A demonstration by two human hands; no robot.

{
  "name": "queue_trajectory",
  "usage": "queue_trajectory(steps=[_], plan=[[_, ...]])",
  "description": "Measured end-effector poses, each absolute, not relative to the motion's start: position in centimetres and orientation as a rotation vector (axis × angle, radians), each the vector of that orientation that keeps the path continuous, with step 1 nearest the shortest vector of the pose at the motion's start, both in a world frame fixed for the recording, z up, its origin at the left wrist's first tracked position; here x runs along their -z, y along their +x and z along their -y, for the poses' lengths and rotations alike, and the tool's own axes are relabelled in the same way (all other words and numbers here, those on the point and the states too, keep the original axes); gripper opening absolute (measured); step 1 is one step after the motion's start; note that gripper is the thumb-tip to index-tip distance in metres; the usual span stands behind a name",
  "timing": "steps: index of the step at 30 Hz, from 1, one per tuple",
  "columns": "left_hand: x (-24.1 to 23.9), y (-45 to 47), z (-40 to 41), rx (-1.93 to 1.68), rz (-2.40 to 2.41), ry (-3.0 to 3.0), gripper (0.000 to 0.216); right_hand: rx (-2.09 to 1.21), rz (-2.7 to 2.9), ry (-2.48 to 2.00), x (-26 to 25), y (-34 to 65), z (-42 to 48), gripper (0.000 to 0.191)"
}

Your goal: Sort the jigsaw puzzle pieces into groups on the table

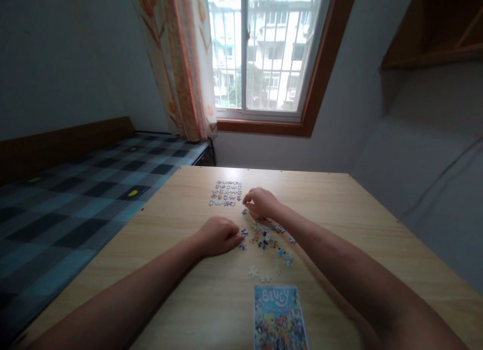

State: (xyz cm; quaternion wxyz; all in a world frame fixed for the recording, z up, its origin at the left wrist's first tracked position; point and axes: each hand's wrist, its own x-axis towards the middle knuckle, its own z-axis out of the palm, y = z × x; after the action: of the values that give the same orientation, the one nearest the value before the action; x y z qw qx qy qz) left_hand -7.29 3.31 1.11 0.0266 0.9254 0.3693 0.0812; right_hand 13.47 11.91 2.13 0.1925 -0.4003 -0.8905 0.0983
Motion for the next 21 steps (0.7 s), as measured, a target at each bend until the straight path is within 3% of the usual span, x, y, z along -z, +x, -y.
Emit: queue_trajectory(steps=[7, 14, 21], plan=[[-1.0, -7.2, -3.5, -0.256, -1.147, 2.86, 0.039, -0.232, 2.63, -1.05, -2.0, 14.2, -10.6, 0.018], [-0.8, -7.3, -3.6, -0.301, -1.133, 2.842, 0.042, 0.055, 2.713, -0.964, -1.7, 13.9, -11.8, 0.023], [-0.7, -7.2, -3.6, -0.285, -1.151, 2.848, 0.042, 0.044, 2.656, -1.081, -1.0, 13.1, -11.6, 0.025]])
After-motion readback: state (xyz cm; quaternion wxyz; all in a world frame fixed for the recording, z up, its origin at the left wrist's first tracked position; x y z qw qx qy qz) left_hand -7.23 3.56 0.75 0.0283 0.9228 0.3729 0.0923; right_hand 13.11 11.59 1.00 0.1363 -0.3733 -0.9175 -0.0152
